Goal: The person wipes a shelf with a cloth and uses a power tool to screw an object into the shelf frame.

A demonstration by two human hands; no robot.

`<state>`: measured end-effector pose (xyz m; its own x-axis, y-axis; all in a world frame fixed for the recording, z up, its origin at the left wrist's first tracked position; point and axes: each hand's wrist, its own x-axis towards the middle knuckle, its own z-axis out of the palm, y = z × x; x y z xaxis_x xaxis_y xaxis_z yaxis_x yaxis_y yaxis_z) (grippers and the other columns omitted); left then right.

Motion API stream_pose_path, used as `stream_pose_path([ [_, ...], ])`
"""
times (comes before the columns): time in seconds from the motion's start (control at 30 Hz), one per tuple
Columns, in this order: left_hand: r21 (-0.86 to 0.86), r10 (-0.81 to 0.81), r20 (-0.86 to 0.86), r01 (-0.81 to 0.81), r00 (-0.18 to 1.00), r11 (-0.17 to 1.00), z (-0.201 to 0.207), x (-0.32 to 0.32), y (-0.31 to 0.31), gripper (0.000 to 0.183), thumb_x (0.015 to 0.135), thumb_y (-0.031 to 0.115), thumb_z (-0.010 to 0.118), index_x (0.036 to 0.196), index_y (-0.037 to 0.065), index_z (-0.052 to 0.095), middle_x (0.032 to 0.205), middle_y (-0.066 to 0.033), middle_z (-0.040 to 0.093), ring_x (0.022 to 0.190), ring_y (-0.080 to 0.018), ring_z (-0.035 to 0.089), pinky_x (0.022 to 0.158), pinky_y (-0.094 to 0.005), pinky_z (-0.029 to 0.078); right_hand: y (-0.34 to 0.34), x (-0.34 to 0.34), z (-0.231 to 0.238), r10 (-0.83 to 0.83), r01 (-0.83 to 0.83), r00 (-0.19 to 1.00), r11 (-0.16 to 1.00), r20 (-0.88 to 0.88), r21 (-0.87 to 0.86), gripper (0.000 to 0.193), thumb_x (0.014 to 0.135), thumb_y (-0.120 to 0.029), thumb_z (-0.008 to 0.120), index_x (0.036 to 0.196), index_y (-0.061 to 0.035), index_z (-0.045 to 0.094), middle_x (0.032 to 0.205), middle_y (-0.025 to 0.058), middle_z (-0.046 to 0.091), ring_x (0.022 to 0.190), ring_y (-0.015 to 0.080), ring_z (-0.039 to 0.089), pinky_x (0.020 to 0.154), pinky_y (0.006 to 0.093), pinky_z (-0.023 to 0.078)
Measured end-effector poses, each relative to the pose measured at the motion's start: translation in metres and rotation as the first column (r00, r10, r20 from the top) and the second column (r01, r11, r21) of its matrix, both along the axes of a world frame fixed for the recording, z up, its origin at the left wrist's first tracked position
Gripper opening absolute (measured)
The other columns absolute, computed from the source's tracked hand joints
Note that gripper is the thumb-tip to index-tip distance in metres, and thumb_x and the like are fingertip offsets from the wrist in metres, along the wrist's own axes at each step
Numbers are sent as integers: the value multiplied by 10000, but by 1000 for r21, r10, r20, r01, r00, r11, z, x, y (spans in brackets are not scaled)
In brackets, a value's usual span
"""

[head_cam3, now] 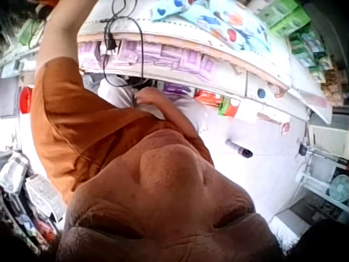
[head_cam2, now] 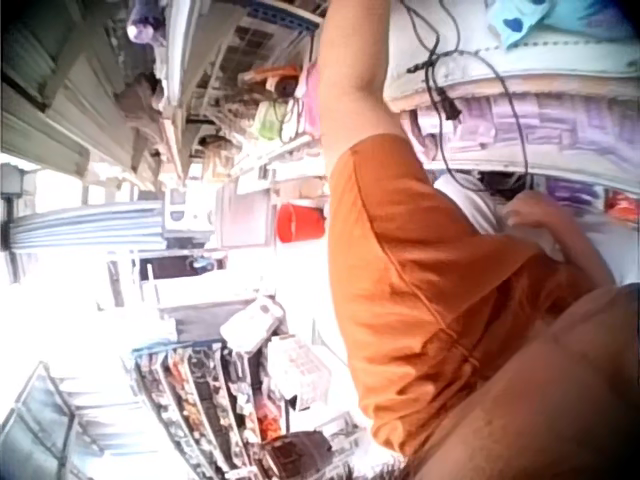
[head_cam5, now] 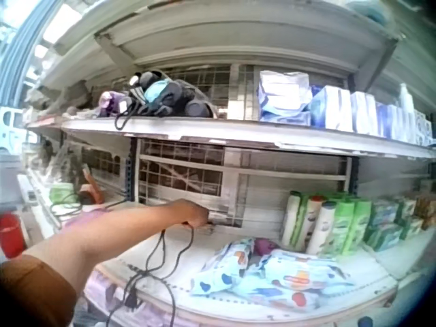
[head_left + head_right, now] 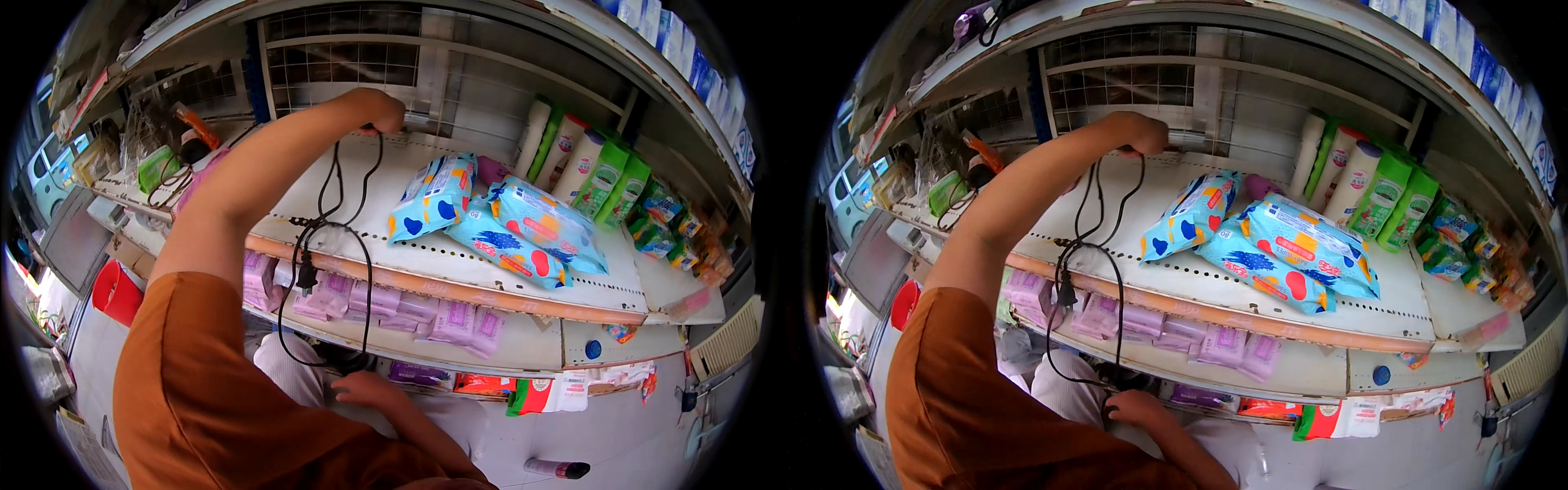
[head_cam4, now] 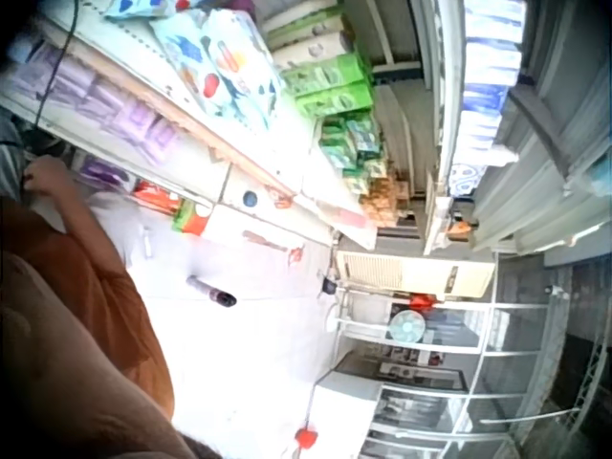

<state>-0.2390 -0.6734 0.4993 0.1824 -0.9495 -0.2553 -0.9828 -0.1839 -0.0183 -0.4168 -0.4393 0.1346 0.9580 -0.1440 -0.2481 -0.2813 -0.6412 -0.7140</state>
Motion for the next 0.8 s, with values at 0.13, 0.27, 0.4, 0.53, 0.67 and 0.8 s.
stream_pose_path([
  [0.13,61,-65,51,62,997,996,-1,12,-4,143,804,90,431,826,27,557,648,-85,530,517,-184,513,431,-310,422,0,-4,4,-43,41,999,998,-34,-52,377,763,-286,581,1111,-141,596,1089,132,602,996,319,567,837,418,460],
  [0.27,47,-5,103,0,995,999,-2,-1,-8,141,800,82,425,809,18,550,637,-95,524,511,-194,509,425,-312,418,1,-2,-13,-3,3,1000,1000,-1,-26,391,772,-302,582,1126,-135,586,1081,136,603,1000,324,562,838,425,455],
  [0.4,62,-146,100,140,984,988,-8,9,1,154,778,80,409,778,3,543,554,-105,510,446,-215,506,413,-348,417,1,-3,-4,-3,3,1000,1000,17,-13,392,798,-315,588,1134,-114,581,1062,146,605,1008,323,556,846,411,449],
  [0.53,24,-65,-38,66,997,998,-7,15,-1,145,777,75,405,756,-2,526,558,-114,516,443,-218,511,413,-360,417,1,-3,1,-71,72,997,997,-20,41,375,765,-287,587,1098,-116,606,1056,120,617,980,312,575,826,409,462],
  [0.67,-28,-34,-15,33,999,999,-8,11,-2,151,786,69,392,733,-11,509,519,-118,500,421,-229,510,398,-388,413,2,1,-17,-38,38,997,999,64,8,372,762,-278,598,1093,-108,606,1056,118,617,979,310,576,828,409,463],
  [0.8,37,-149,23,148,989,988,-10,21,1,145,782,74,402,723,-3,510,513,-107,494,424,-216,497,404,-373,401,1,0,-5,-56,57,998,998,19,-25,365,766,-278,600,1087,-106,609,1074,119,611,1001,309,567,838,412,459],
])
